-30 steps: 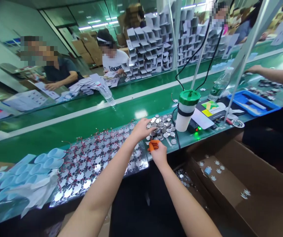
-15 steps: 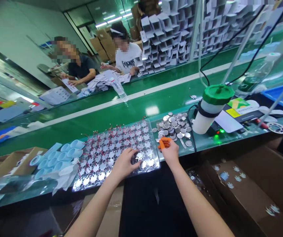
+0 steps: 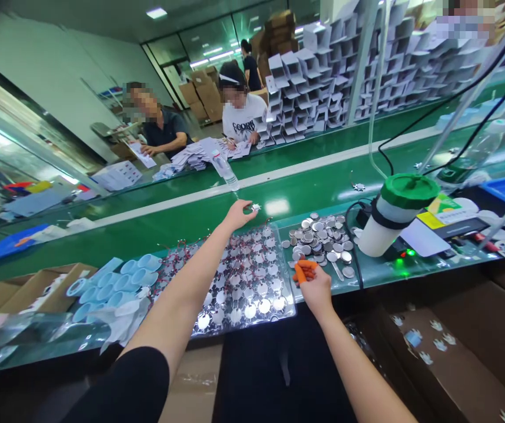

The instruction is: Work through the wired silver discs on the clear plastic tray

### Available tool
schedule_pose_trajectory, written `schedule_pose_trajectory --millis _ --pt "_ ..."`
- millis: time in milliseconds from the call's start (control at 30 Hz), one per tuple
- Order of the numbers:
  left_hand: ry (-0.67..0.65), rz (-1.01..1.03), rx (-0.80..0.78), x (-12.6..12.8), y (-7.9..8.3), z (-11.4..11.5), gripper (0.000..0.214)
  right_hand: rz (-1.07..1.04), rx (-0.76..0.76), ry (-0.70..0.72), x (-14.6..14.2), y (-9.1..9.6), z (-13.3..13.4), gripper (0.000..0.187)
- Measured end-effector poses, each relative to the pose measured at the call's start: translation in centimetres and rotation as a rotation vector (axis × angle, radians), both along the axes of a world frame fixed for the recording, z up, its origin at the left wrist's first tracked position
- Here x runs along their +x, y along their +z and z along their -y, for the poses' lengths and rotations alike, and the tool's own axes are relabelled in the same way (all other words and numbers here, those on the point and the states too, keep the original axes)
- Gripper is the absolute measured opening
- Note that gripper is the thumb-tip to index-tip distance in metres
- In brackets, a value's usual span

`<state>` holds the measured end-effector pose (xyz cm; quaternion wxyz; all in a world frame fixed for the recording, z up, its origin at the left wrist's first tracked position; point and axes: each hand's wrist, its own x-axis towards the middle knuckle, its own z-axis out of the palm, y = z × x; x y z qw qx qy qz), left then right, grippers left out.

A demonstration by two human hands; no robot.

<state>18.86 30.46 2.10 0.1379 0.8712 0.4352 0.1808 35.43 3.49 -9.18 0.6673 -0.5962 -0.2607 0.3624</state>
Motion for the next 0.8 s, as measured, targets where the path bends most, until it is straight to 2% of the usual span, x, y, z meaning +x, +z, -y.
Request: schedule_pose_trajectory --millis 67,133,300,400,567,733,800 --pt "0.016 -0.056 -0.001 -0.5 -0.3 -0.9 0.043 0.012 0.000 0.006 0.0 -0.2 0.1 0.046" --pt "-0.010 -0.111 0.005 -2.0 -0.6 -0.3 0.037 0.021 0.007 0.007 0.0 -0.3 0.1 0.046" --pt "-0.204 -0.276 -0.029 -8.2 -0.7 4.2 0.026 0.019 0.009 0.006 -0.2 0.0 0.0 0.046" --pt "-0.222 -0.358 -0.037 -10.6 -0.8 6.4 0.025 0.020 -0.004 0.005 -0.2 0.4 0.2 0.048" --pt "-0.153 -0.445 -0.036 -10.7 -1.7 7.3 0.014 0.016 0.009 -0.007 0.1 0.5 0.4 0.053" --pt "-0.111 -0.466 -0.029 -10.7 -1.8 7.3 0.026 0.013 0.024 0.014 0.4 0.0 0.5 0.055" --pt "-0.063 -0.427 0.011 -10.8 -1.5 7.8 0.024 0.023 0.029 0.021 0.5 -0.2 0.5 0.056"
